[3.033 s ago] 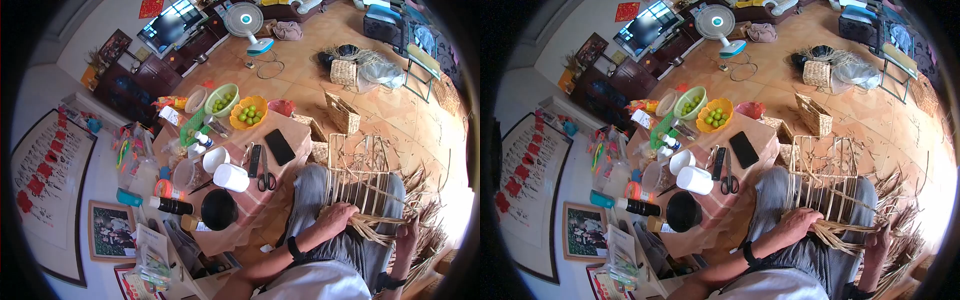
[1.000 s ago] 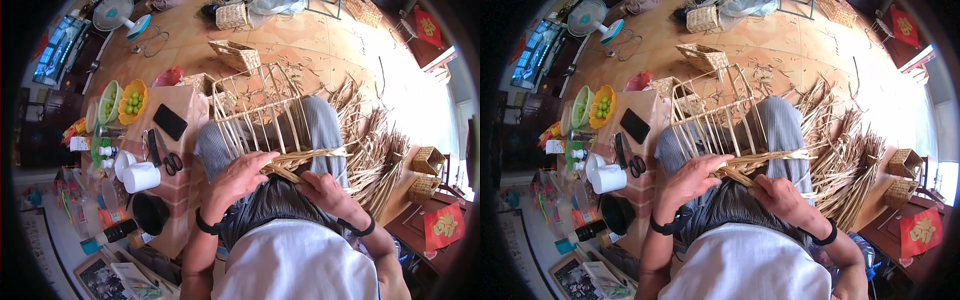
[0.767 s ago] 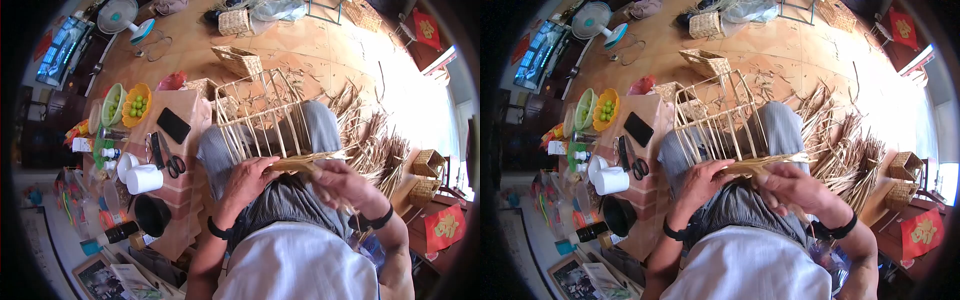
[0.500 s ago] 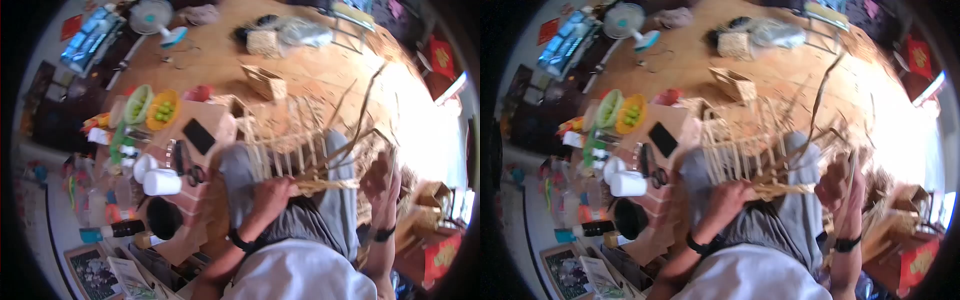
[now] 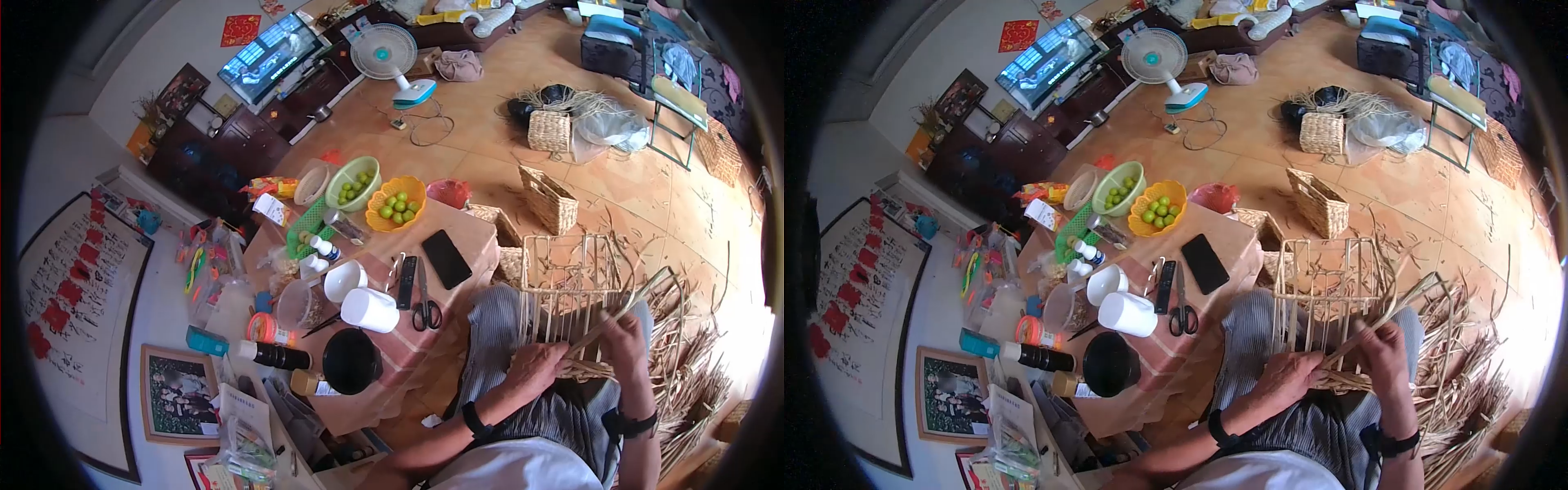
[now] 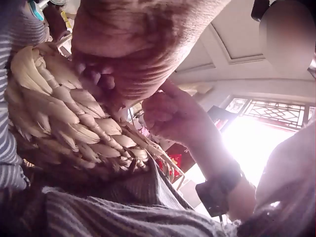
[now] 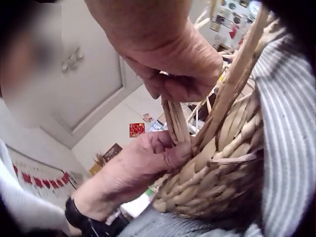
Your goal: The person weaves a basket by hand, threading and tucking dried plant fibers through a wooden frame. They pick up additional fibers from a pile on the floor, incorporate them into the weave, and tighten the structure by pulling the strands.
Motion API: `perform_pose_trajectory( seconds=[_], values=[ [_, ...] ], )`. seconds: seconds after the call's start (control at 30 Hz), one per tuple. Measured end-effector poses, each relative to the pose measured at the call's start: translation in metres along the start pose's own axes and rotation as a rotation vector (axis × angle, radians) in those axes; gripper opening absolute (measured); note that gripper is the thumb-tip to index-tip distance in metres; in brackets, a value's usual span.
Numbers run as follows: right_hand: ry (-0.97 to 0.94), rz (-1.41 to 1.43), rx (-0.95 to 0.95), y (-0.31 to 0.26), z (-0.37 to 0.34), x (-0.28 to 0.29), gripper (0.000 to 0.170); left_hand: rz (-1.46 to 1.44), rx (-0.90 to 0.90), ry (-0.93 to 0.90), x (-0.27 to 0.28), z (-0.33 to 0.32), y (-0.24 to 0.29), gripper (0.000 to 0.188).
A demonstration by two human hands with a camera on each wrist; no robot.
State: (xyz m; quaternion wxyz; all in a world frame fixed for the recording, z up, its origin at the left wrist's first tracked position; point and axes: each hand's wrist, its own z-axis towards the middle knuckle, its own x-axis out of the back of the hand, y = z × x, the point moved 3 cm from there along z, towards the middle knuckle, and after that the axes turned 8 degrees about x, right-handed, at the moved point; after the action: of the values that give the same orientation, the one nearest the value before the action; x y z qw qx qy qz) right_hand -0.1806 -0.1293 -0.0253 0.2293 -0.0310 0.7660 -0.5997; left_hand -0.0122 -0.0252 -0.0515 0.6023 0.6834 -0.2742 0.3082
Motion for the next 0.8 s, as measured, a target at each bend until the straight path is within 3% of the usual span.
perform_pose_trajectory(
  seconds=[0.07,0.1,0.17,0.27,0.33,0.4,0.5,0.6,0.63,0.73,0.8],
  values=[
    [-0.037,-0.023,0.028,0.008,0.018,0.014,0.019,0.057,0.01,-0.005,-0.008,0.002,0.0,0.033],
    [-0.03,-0.037,0.028,0.012,0.025,0.015,0.018,0.116,-0.027,-0.007,-0.005,0.0,0.007,0.059],
    [-0.014,-0.064,0.022,0.019,0.035,0.014,0.017,0.153,-0.119,0.088,-0.02,-0.004,0.008,0.072],
    [-0.133,-0.218,0.025,0.014,0.04,-0.005,0.019,0.42,-0.176,0.183,-0.03,-0.011,0.01,0.067],
    [-0.278,-0.355,0.046,0.013,0.041,-0.009,0.021,0.714,-0.096,0.17,-0.039,-0.007,0.013,0.053],
    [-0.346,-0.604,0.057,0.016,0.041,-0.006,0.02,0.801,-0.072,0.138,-0.046,-0.006,0.017,0.04],
    [-0.34,-1.402,0.33,0.017,0.024,-0.011,0.021,0.87,-0.061,0.161,-0.053,-0.008,0.02,0.025],
    [-0.221,-1.469,0.561,0.027,0.014,-0.028,0.015,0.809,-0.059,0.131,-0.062,-0.009,0.017,0.02],
    [-0.245,-1.406,0.76,0.033,0.013,-0.026,0.012,0.774,-0.057,0.108,-0.064,-0.008,0.014,0.019],
    [-0.249,-1.39,0.495,0.029,0.019,-0.023,0.017,0.469,-0.135,0.157,-0.052,-0.01,0.006,0.023],
    [-0.283,-1.334,0.494,0.019,0.011,-0.025,0.017,0.249,-0.141,0.113,-0.038,-0.013,0.001,0.03]
  ],
)
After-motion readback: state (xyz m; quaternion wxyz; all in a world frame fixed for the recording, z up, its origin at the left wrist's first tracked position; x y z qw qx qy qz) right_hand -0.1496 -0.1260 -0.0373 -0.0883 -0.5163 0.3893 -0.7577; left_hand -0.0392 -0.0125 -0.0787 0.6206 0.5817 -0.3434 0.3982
